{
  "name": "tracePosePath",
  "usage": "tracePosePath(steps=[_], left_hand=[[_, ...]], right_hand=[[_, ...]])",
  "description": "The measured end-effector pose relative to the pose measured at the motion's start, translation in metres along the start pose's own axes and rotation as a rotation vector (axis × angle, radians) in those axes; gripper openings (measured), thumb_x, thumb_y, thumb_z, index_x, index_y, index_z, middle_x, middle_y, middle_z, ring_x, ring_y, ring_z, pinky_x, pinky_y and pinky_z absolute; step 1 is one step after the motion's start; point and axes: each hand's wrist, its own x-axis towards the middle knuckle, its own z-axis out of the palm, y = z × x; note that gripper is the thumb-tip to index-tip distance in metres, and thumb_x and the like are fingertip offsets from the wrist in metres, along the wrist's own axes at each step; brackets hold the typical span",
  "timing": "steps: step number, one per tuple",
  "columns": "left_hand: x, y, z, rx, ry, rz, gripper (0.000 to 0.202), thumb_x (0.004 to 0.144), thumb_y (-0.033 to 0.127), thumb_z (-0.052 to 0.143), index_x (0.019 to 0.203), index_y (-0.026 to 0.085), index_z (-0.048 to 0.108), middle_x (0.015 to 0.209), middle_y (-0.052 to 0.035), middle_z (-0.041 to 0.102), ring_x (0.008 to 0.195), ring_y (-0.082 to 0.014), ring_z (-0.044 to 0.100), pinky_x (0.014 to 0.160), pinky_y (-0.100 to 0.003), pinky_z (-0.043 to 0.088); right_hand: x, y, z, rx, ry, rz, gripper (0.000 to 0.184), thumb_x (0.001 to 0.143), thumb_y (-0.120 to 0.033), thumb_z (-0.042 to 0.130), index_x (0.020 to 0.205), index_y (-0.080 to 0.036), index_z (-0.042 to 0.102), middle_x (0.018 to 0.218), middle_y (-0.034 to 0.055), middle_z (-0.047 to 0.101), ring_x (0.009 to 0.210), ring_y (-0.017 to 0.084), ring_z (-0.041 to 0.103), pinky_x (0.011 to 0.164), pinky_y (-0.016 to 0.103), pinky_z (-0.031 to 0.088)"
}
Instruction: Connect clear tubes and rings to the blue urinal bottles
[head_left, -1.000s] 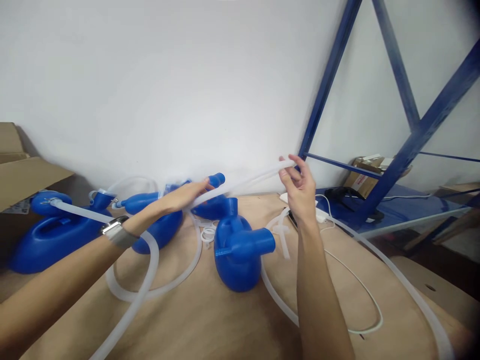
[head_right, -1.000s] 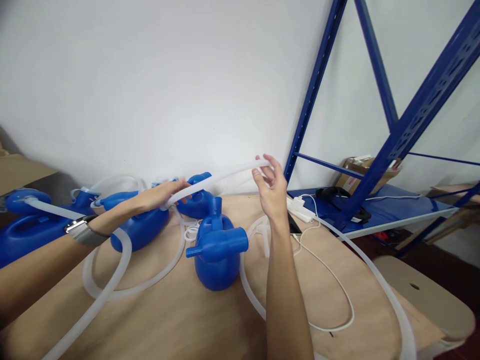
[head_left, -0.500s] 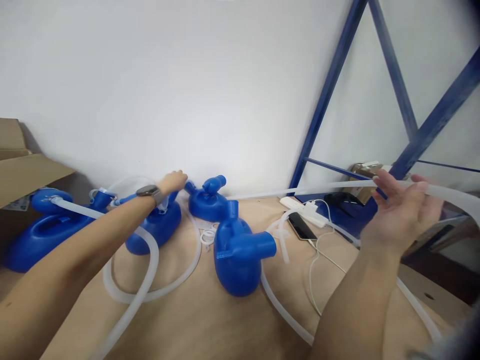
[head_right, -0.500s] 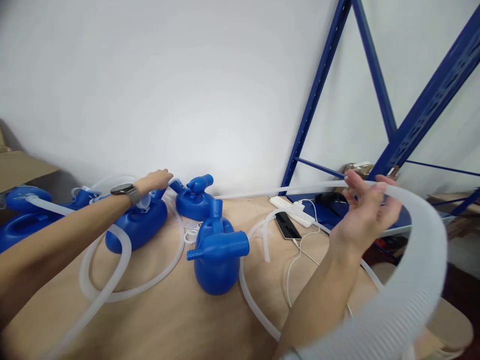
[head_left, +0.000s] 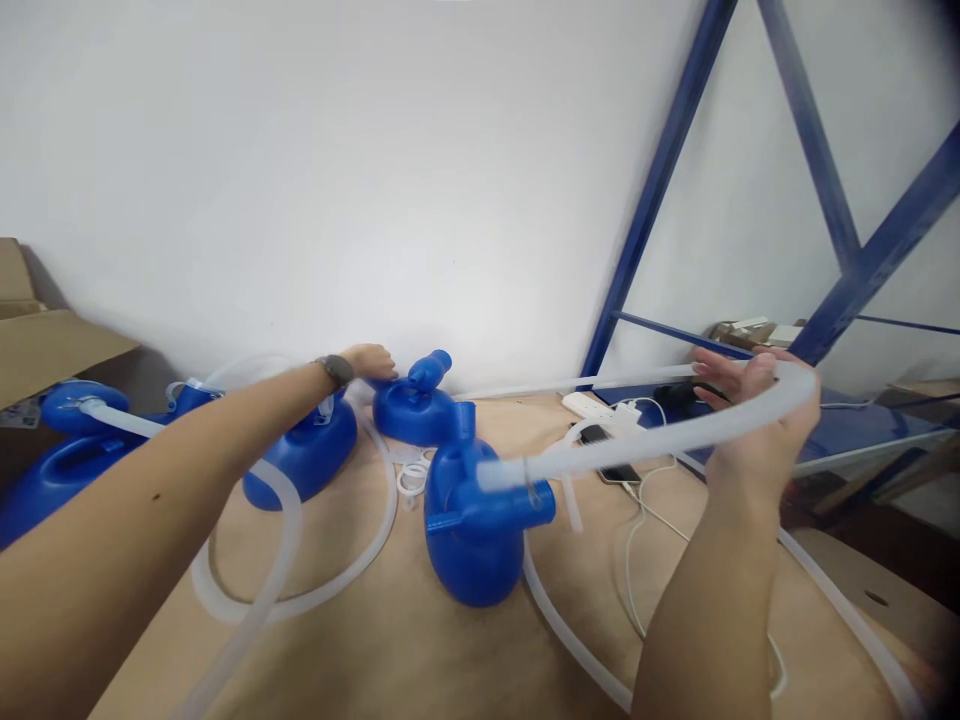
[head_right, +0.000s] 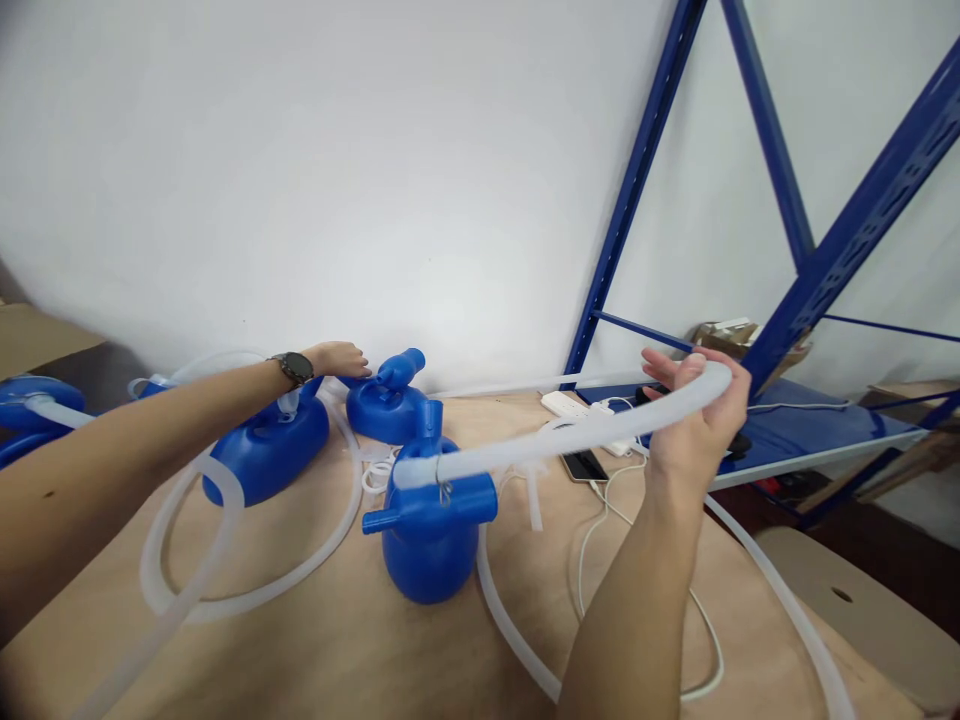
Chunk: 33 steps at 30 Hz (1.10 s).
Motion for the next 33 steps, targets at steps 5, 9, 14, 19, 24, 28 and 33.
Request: tracePosePath(steps=[5, 9, 14, 19, 24, 28, 33], left_hand=[[0.000, 0.001, 0.006, -0.009, 0.030, 0.058, 0.016, 0.089, 0.022, 0.057, 0.076, 0.023, 0.064, 0.092, -0.0142, 0.072, 0.100, -0.0318, 0.069, 0.104, -0.048, 0.047], [-0.006, -0.001, 0.010, -0.024, 0.110, 0.019, 0.017, 0.094, 0.022, 0.048, 0.095, 0.021, 0.065, 0.105, -0.0160, 0.071, 0.100, -0.0305, 0.070, 0.101, -0.047, 0.049], [-0.009, -0.003, 0.017, -0.079, 0.252, -0.195, 0.035, 0.103, 0.026, 0.036, 0.131, 0.015, 0.054, 0.121, -0.0188, 0.069, 0.107, -0.0285, 0.068, 0.093, -0.037, 0.051], [-0.015, 0.003, 0.027, -0.075, 0.260, -0.337, 0.049, 0.107, 0.046, 0.031, 0.138, 0.016, 0.054, 0.133, -0.0231, 0.065, 0.126, -0.0341, 0.061, 0.106, -0.044, 0.044], [-0.027, 0.003, 0.030, -0.042, 0.184, -0.401, 0.066, 0.100, 0.066, 0.045, 0.133, 0.010, 0.059, 0.126, -0.0256, 0.070, 0.129, -0.0413, 0.058, 0.117, -0.062, 0.029], [-0.029, 0.002, 0.027, -0.042, 0.141, -0.421, 0.051, 0.103, 0.056, 0.052, 0.129, 0.013, 0.062, 0.125, -0.0174, 0.070, 0.120, -0.0313, 0.065, 0.109, -0.052, 0.045], [-0.024, 0.005, 0.024, -0.025, 0.131, -0.460, 0.038, 0.102, 0.043, 0.063, 0.129, 0.016, 0.063, 0.125, -0.0107, 0.067, 0.108, -0.0244, 0.068, 0.094, -0.047, 0.059]], right_hand=[[0.006, 0.001, -0.011, 0.006, 0.060, 0.071, 0.063, 0.074, -0.079, 0.063, 0.107, -0.025, 0.054, 0.095, 0.0083, 0.078, 0.080, 0.021, 0.074, 0.064, 0.032, 0.052], [0.009, 0.004, -0.013, -0.011, 0.079, 0.106, 0.061, 0.072, -0.079, 0.065, 0.102, -0.026, 0.054, 0.090, 0.0069, 0.078, 0.076, 0.021, 0.072, 0.060, 0.030, 0.052], [0.007, 0.006, -0.007, -0.028, 0.021, 0.121, 0.059, 0.075, -0.076, 0.064, 0.105, -0.026, 0.051, 0.088, 0.0052, 0.076, 0.073, 0.020, 0.072, 0.058, 0.030, 0.050], [0.004, 0.010, -0.001, -0.048, -0.076, 0.065, 0.053, 0.078, -0.070, 0.066, 0.104, -0.027, 0.049, 0.084, 0.0003, 0.070, 0.075, 0.022, 0.076, 0.062, 0.033, 0.053], [0.001, 0.012, 0.000, -0.048, -0.105, 0.063, 0.054, 0.081, -0.069, 0.068, 0.106, -0.025, 0.051, 0.084, 0.0010, 0.070, 0.080, 0.022, 0.077, 0.072, 0.036, 0.058], [-0.003, 0.009, 0.000, -0.100, -0.144, 0.115, 0.055, 0.083, -0.072, 0.066, 0.109, -0.025, 0.052, 0.093, 0.0055, 0.077, 0.075, 0.021, 0.076, 0.071, 0.035, 0.057], [-0.004, 0.009, 0.000, -0.095, -0.137, 0.121, 0.059, 0.081, -0.075, 0.066, 0.108, -0.025, 0.052, 0.092, 0.0052, 0.077, 0.072, 0.020, 0.075, 0.069, 0.033, 0.056]])
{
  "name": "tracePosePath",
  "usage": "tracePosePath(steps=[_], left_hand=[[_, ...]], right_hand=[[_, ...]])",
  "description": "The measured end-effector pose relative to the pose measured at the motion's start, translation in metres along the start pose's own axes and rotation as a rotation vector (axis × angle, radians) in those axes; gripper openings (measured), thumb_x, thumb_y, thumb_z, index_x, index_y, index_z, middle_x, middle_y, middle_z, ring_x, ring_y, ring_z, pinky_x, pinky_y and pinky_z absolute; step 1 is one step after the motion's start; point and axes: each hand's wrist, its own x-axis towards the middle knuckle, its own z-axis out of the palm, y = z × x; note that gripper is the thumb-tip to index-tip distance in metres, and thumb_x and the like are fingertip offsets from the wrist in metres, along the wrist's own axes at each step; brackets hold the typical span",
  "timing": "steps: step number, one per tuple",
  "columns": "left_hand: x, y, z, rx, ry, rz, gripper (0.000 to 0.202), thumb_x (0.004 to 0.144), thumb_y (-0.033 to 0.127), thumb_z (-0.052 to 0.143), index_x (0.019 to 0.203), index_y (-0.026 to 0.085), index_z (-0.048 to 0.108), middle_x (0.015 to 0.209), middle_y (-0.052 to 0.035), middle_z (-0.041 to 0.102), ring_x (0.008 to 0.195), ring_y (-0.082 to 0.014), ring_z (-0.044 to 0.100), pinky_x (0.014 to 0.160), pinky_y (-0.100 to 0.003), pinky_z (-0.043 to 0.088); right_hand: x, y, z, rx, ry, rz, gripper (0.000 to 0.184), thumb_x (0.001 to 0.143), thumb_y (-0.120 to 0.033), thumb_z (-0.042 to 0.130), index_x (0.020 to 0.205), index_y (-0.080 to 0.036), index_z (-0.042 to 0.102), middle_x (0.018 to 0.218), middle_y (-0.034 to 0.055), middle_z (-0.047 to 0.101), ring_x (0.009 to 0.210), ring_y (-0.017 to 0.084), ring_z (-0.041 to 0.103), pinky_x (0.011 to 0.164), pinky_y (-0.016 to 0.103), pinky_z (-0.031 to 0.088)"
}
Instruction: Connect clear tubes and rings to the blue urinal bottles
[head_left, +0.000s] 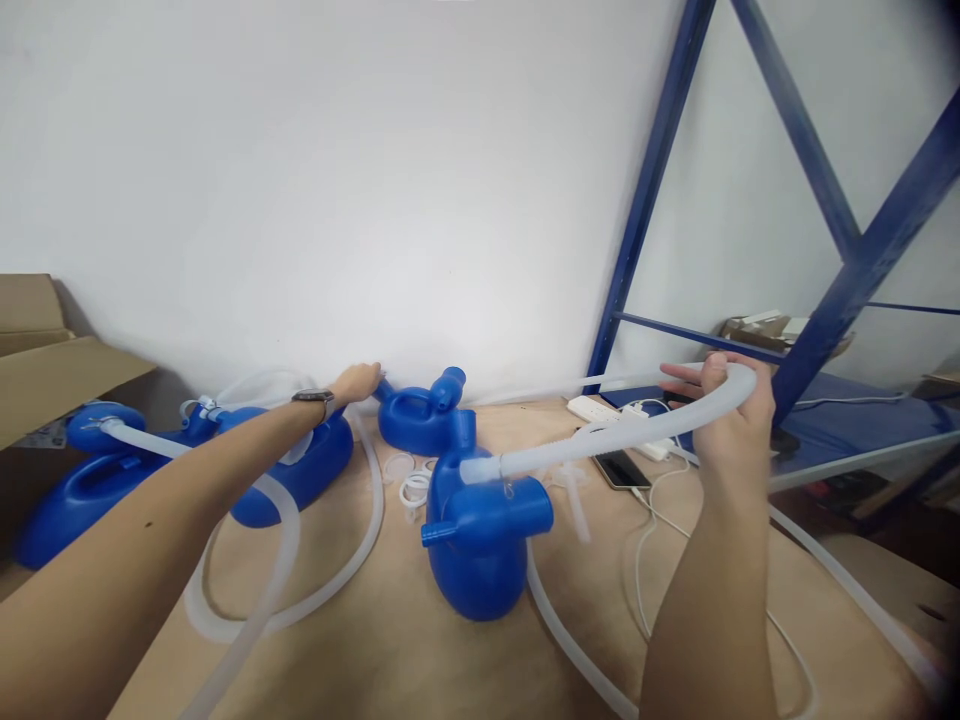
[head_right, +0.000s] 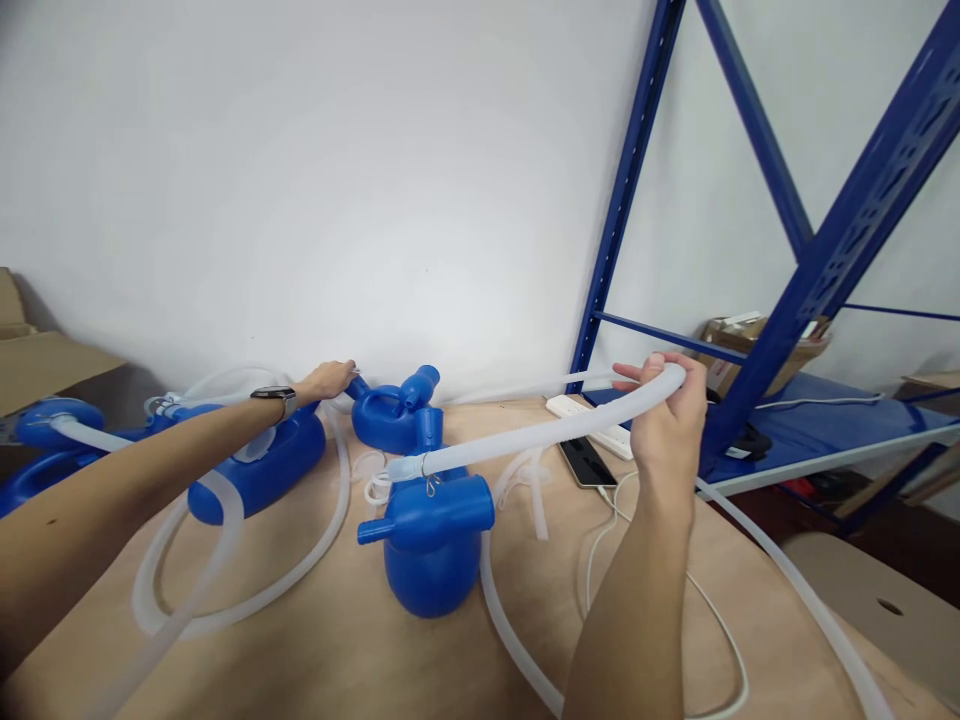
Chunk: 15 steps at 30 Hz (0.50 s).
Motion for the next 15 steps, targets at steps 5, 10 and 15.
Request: tracePosePath(steps=[5, 10, 15], left_hand=[[0.001, 0.014, 0.002, 0.030, 0.007, 0.035, 0.035, 0.101, 0.040, 0.065, 0.127, 0.016, 0.065, 0.125, -0.0105, 0.067, 0.109, -0.0244, 0.068, 0.093, -0.046, 0.060], [0.003, 0.033, -0.001, 0.035, 0.036, 0.102, 0.035, 0.101, 0.039, 0.065, 0.126, 0.015, 0.065, 0.124, -0.0106, 0.068, 0.108, -0.0244, 0.068, 0.093, -0.046, 0.060], [0.008, 0.056, 0.000, 0.014, 0.071, 0.149, 0.035, 0.101, 0.039, 0.066, 0.127, 0.015, 0.064, 0.125, -0.0110, 0.067, 0.109, -0.0245, 0.068, 0.093, -0.046, 0.060]], right_hand=[[0.001, 0.000, 0.005, 0.036, 0.005, 0.005, 0.059, 0.080, -0.073, 0.070, 0.107, -0.024, 0.053, 0.091, 0.0060, 0.076, 0.072, 0.020, 0.073, 0.069, 0.033, 0.055], [-0.005, 0.012, 0.039, 0.158, -0.172, 0.062, 0.051, 0.083, -0.064, 0.072, 0.111, -0.027, 0.052, 0.098, 0.0041, 0.076, 0.079, 0.019, 0.073, 0.071, 0.032, 0.056], [-0.029, 0.067, 0.090, 0.144, -0.507, 0.252, 0.053, 0.076, -0.056, 0.078, 0.112, -0.030, 0.050, 0.103, 0.0023, 0.076, 0.100, 0.023, 0.073, 0.090, 0.041, 0.057]])
